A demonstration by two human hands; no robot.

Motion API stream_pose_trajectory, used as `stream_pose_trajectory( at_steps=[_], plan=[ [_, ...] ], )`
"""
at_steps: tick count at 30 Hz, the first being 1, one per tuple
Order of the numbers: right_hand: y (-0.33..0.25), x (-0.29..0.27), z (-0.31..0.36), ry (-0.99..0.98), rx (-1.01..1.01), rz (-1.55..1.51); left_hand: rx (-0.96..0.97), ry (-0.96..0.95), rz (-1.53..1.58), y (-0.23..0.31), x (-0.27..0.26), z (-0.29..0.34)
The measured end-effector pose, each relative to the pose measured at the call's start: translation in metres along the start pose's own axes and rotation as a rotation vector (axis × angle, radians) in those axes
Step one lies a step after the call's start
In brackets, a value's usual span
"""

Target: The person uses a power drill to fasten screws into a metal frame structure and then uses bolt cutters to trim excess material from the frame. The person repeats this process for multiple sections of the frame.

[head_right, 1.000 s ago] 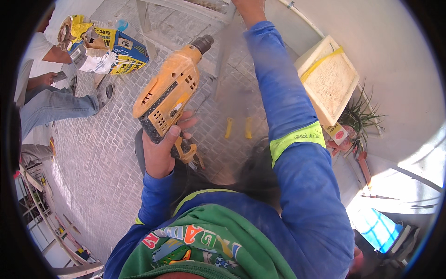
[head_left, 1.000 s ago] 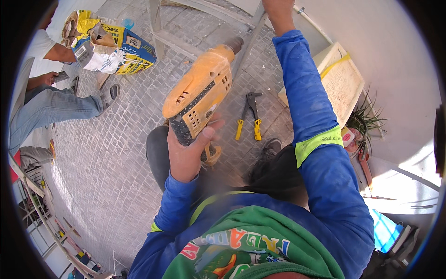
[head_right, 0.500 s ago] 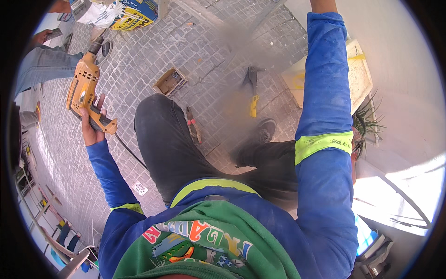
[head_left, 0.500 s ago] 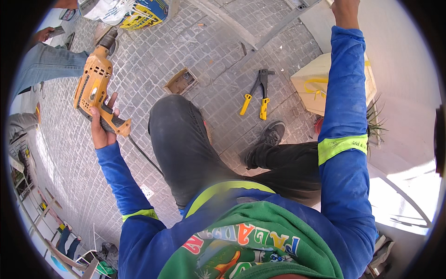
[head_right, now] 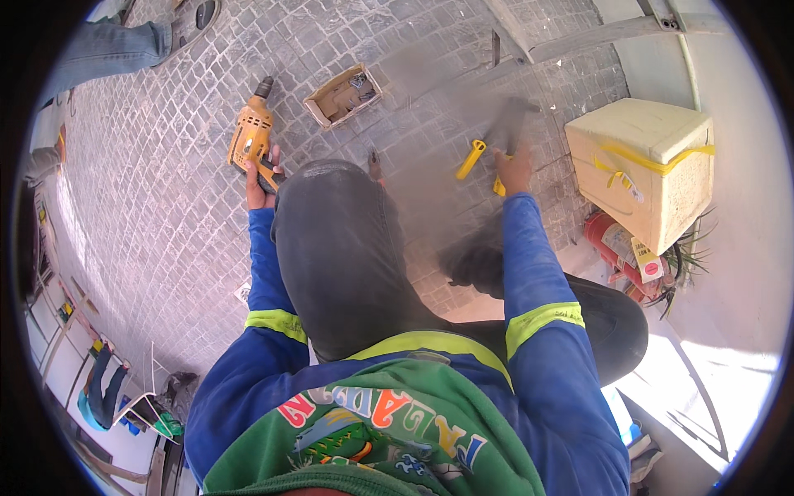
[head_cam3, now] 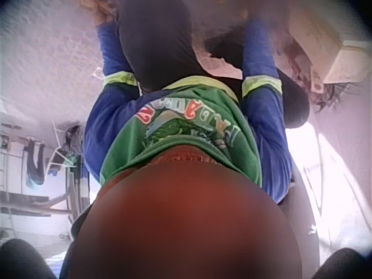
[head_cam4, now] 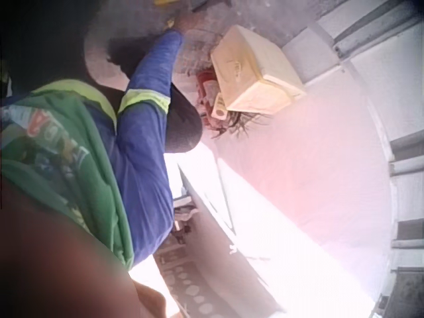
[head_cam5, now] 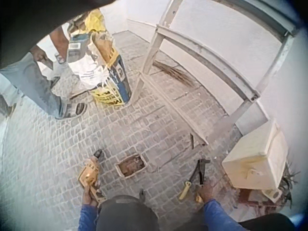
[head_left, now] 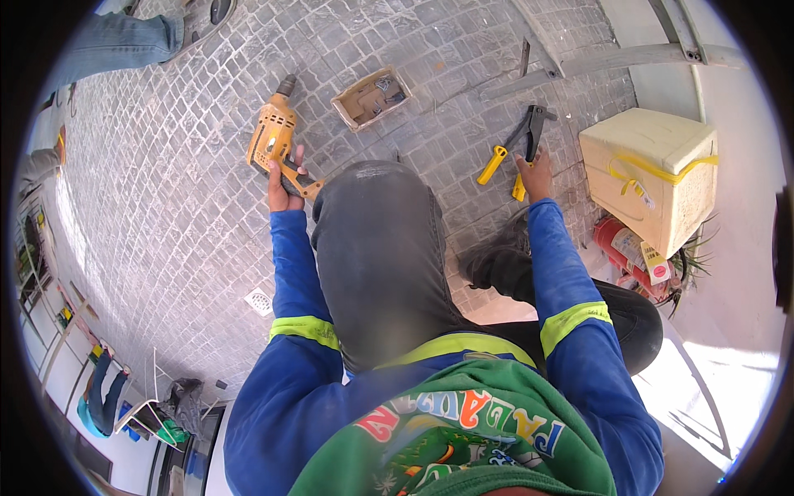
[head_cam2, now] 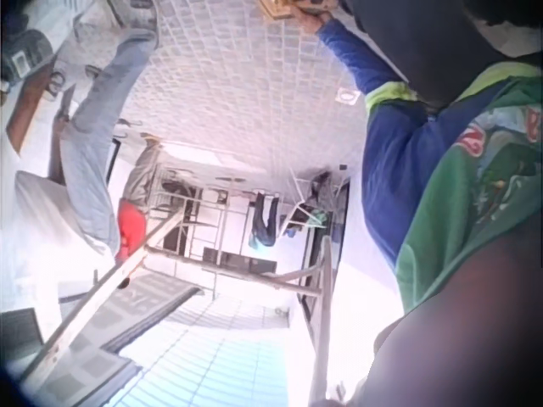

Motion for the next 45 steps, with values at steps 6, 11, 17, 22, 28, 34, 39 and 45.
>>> stream_pose_trajectory(
  at_steps=[6,11,17,22,28,34,39,45],
  plan=[
    [0.023,0.009,-0.011,-0.093,0.225,0.160,-0.054,-0.064,0.094,-0.036,-0.014,-0.004],
    [0.023,0.008,-0.013,-0.251,0.217,0.213,-0.107,-0.064,0.147,-0.050,-0.019,-0.010],
    [0.030,0.009,-0.019,-0.233,0.174,0.261,-0.097,-0.026,0.093,-0.055,-0.029,-0.010],
    [0.038,0.003,-0.017,-0.274,0.167,0.178,-0.184,0.161,-0.111,-0.055,-0.045,-0.007],
    [0.029,-0.015,-0.003,-0.238,0.110,0.141,-0.288,0.238,-1.220,-0.009,-0.008,0.028],
    [-0.025,-0.018,0.036,-0.033,0.006,-0.031,0.230,-0.152,-1.540,0.011,0.121,0.038],
    [-0.081,0.012,0.056,-0.282,-0.117,-0.239,0.656,-1.098,-1.766,-0.047,0.185,-0.050],
    [-0.101,0.015,0.062,-0.334,-0.162,-0.233,0.286,-1.364,-2.297,-0.105,0.188,-0.120]
  ],
)
Point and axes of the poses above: each hand's wrist, its own z-axis away from the middle knuckle, its own x-axis out of the palm, y = z × x, the point moved 3 cm from there along -z, towards the middle knuckle, and after that the axes turned 5 degrees about x, right-handed, at the moved point
